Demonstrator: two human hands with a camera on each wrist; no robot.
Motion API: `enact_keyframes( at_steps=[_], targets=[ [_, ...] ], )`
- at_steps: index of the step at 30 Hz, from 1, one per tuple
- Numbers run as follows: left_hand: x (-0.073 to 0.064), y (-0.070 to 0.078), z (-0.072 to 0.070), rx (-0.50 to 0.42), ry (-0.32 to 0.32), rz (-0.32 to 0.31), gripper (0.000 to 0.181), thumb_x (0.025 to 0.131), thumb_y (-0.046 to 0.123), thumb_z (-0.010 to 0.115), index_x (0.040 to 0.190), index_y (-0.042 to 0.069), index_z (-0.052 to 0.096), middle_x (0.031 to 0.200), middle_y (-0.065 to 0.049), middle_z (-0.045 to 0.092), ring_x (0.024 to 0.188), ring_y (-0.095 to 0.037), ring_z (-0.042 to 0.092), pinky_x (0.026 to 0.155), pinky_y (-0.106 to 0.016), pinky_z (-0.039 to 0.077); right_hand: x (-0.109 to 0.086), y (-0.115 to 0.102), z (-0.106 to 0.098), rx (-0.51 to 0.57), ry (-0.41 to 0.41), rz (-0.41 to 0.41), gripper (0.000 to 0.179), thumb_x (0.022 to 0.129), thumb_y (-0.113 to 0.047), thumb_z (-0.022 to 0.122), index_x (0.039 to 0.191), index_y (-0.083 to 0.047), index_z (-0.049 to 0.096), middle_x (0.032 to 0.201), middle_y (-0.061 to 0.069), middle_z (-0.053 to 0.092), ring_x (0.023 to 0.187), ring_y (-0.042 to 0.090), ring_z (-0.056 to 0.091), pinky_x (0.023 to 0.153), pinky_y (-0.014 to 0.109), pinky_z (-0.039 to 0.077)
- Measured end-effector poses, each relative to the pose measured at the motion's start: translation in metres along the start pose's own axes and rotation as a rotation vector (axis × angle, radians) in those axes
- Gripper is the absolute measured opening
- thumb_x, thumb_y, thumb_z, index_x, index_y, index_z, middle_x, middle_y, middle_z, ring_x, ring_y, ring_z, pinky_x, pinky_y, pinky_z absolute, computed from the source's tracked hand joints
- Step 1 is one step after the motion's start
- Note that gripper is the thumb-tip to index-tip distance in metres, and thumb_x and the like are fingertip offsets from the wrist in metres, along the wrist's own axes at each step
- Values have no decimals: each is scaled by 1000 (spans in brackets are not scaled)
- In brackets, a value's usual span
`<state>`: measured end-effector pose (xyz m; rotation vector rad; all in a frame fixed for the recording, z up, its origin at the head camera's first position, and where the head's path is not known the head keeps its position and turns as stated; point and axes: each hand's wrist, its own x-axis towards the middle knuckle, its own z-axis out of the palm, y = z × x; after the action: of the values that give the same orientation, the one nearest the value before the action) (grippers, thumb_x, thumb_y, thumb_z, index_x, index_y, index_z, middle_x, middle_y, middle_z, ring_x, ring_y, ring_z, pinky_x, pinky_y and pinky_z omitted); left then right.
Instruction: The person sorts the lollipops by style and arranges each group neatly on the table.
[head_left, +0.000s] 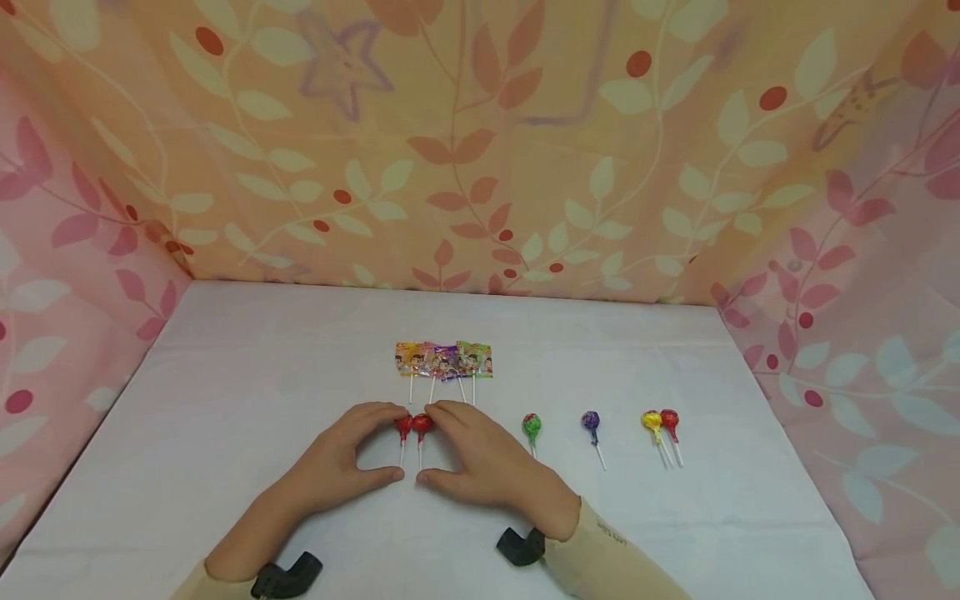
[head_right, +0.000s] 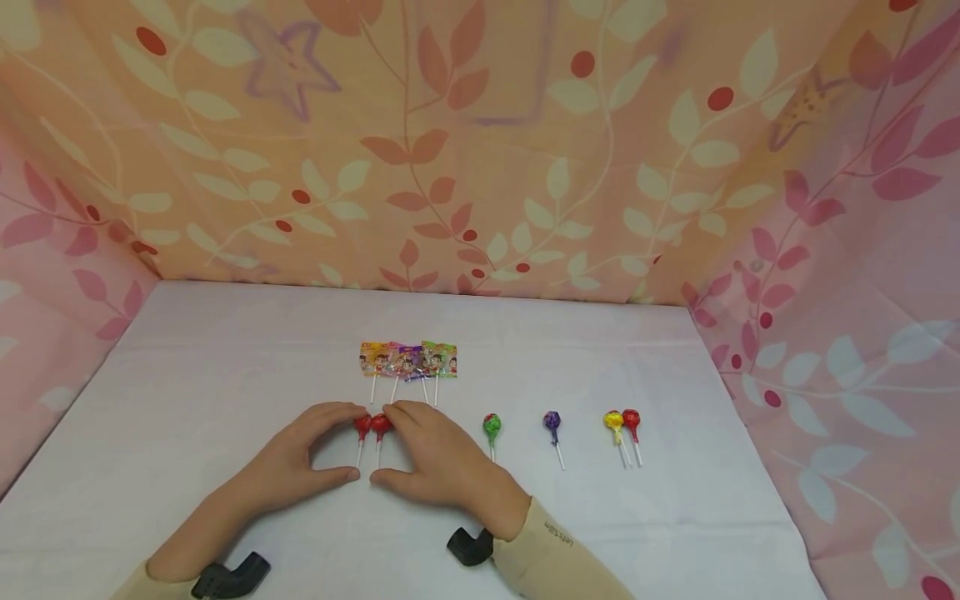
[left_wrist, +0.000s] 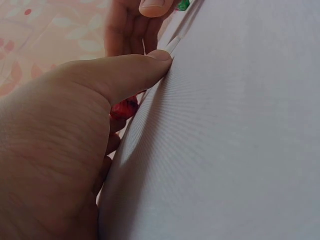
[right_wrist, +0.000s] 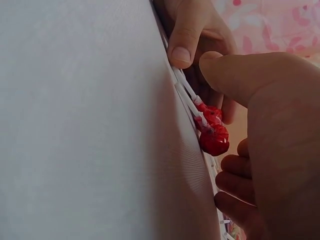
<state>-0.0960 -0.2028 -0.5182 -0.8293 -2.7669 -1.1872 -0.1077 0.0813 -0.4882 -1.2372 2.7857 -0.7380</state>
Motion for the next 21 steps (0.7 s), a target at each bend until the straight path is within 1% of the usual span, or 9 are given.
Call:
enact_keyframes(
  at_steps=[3,6,15,21],
  targets=[
    [0,1,0,1,-1,-5,82,81,37,100,153,29,61,156,15,56,148,-16,51,121,-51,45,-1,-1,-1,-12,10,-14,87,98,-57,77,160,-2,51,158,8,56,150,22,50,126,36,38],
    [0,2,-1,-1,-3,-8,82,81,36,100,153,29,61,156,14,56,148,-17,51,120,-53,45,-2,-1,-1,-30,25,-36,86,98,-57,76,158,-1,52,157,8,57,148,23,51,126,37,39],
    [0,2,-1,-6,-4,-17,82,82,37,100,154,30,61,156,15,56,149,-17,50,121,-54,44,-6,-3,-3,-60,46,-63,85,99,-57,75,158,-2,52,157,7,56,149,21,51,126,36,38],
    [-1,2,-1,0,0,-13,82,82,36,100,154,31,61,156,16,56,149,-16,50,122,-49,44,-10,-4,-4,-62,36,-71,85,100,-58,73,160,-3,50,159,7,55,151,21,48,128,36,36]
  ],
)
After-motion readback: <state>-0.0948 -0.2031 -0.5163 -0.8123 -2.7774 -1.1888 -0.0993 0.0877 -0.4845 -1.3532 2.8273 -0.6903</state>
